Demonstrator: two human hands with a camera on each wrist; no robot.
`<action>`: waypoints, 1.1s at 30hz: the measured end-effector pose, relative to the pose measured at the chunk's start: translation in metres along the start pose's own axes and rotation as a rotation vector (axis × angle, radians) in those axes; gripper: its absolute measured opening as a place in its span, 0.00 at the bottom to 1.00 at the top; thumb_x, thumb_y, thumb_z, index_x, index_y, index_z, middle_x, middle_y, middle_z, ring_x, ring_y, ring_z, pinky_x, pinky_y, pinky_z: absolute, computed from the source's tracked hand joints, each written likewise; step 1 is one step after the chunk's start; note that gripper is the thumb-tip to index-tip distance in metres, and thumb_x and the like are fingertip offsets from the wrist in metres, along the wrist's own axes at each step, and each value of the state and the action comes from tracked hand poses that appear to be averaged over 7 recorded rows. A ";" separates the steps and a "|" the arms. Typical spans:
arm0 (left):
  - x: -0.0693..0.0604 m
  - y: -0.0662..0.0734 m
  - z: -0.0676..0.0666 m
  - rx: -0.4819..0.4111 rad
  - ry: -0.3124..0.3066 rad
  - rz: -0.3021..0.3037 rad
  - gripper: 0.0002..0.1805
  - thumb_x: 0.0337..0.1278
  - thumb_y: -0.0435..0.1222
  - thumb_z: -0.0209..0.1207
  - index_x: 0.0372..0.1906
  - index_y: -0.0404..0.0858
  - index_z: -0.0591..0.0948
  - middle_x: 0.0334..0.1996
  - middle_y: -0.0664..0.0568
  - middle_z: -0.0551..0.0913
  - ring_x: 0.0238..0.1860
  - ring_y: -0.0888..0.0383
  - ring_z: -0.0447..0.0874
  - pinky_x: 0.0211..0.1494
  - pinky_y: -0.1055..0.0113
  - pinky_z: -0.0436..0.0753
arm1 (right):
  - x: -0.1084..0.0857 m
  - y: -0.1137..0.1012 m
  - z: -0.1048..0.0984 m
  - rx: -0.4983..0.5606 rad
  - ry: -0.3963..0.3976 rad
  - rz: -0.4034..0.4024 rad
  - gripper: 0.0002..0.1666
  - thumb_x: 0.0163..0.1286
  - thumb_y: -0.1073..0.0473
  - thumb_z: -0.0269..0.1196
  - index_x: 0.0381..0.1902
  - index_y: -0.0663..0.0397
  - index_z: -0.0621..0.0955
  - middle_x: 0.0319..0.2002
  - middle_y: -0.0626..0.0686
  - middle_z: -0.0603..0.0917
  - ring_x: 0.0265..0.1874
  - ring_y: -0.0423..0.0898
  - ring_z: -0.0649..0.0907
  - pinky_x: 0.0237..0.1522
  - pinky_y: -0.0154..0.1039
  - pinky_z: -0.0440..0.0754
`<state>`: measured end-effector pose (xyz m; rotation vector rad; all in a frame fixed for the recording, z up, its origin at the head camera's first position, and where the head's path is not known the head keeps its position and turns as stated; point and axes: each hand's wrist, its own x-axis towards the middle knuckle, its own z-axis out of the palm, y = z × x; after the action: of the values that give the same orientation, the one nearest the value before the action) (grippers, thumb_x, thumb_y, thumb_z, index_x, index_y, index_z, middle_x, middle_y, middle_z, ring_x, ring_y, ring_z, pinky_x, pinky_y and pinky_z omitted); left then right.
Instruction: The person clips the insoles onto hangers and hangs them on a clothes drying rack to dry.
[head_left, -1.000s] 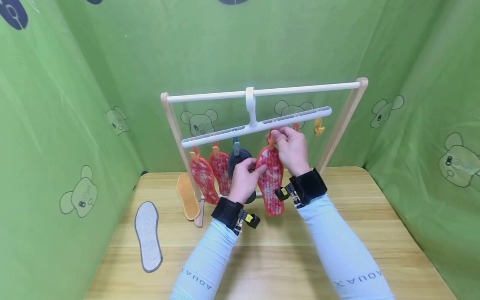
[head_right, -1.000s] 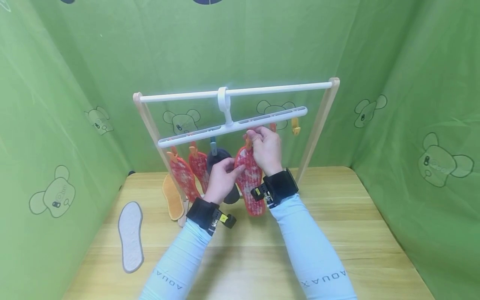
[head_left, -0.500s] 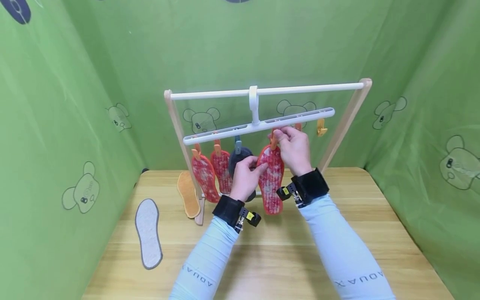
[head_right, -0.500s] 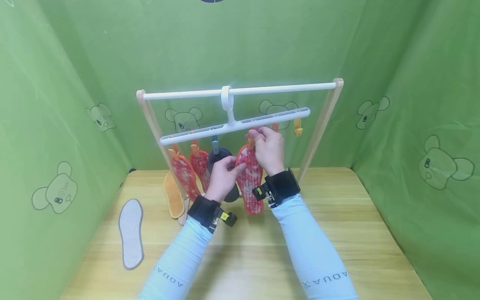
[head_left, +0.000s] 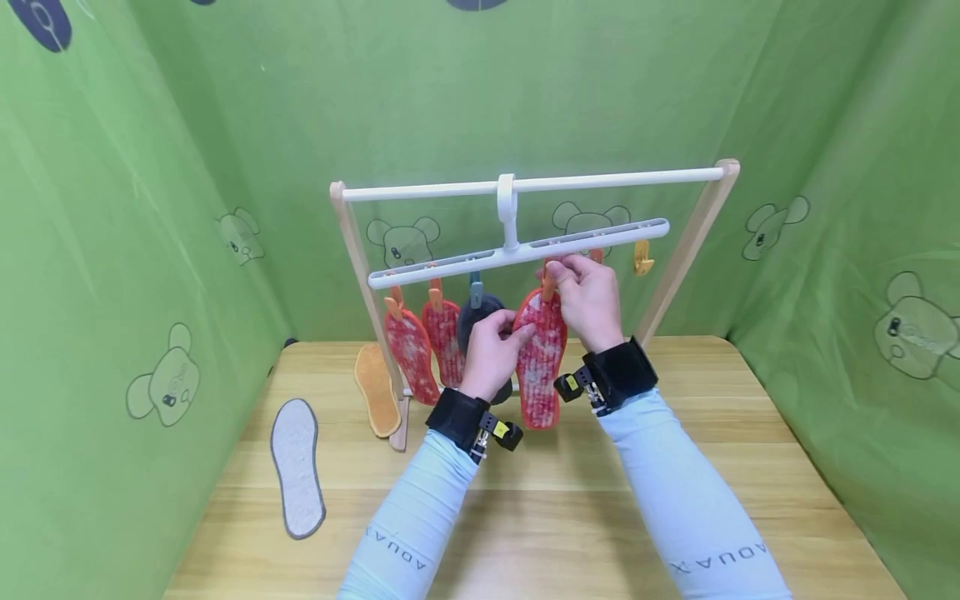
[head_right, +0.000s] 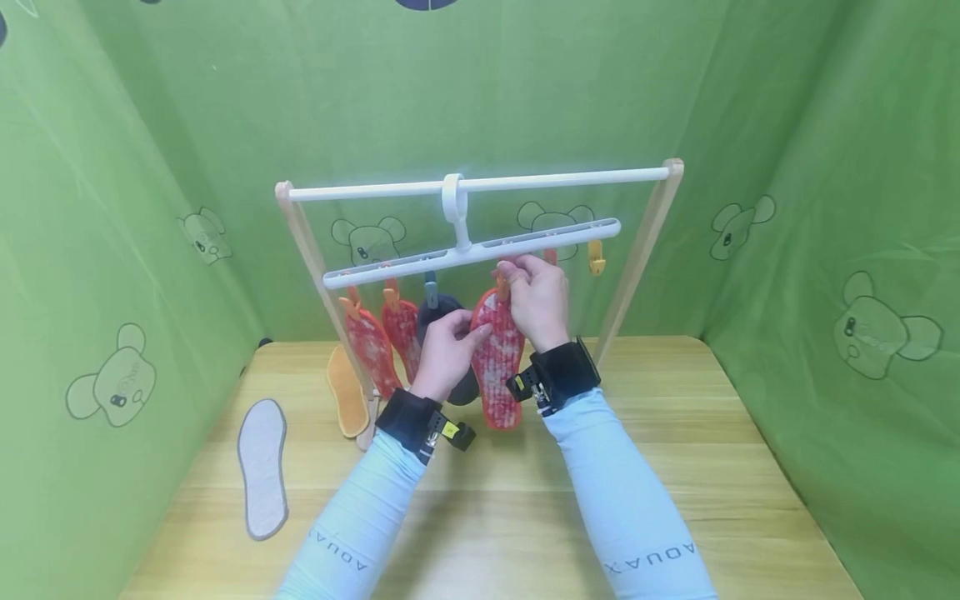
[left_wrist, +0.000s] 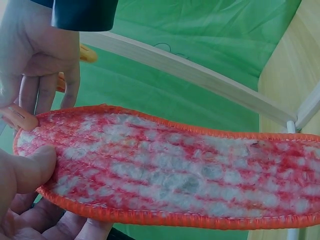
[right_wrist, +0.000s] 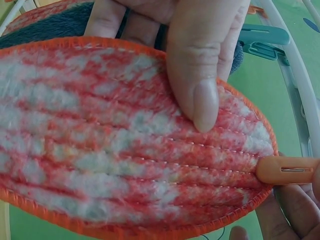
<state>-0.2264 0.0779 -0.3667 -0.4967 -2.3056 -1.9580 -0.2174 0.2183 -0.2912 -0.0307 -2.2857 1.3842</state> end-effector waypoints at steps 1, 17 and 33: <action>0.000 0.000 0.000 0.001 0.000 -0.001 0.08 0.65 0.36 0.63 0.44 0.38 0.85 0.32 0.54 0.83 0.34 0.59 0.82 0.36 0.66 0.81 | 0.000 0.000 0.000 -0.001 0.001 -0.001 0.17 0.76 0.51 0.56 0.50 0.57 0.84 0.43 0.55 0.88 0.34 0.49 0.81 0.26 0.33 0.74; 0.003 0.002 0.002 -0.026 0.001 0.010 0.08 0.65 0.36 0.63 0.45 0.36 0.84 0.33 0.53 0.84 0.34 0.59 0.82 0.37 0.66 0.82 | -0.004 -0.001 -0.002 -0.010 0.007 -0.005 0.19 0.74 0.49 0.57 0.50 0.55 0.85 0.42 0.55 0.88 0.36 0.46 0.82 0.29 0.35 0.75; 0.007 -0.002 0.000 -0.006 -0.018 0.020 0.10 0.65 0.36 0.63 0.46 0.36 0.84 0.35 0.52 0.85 0.35 0.60 0.82 0.36 0.69 0.81 | -0.003 0.004 -0.002 0.070 -0.039 0.036 0.28 0.70 0.41 0.61 0.57 0.56 0.82 0.47 0.55 0.87 0.47 0.48 0.84 0.47 0.41 0.78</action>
<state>-0.2335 0.0786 -0.3669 -0.5380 -2.2964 -1.9604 -0.2151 0.2213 -0.2948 -0.0230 -2.2767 1.4949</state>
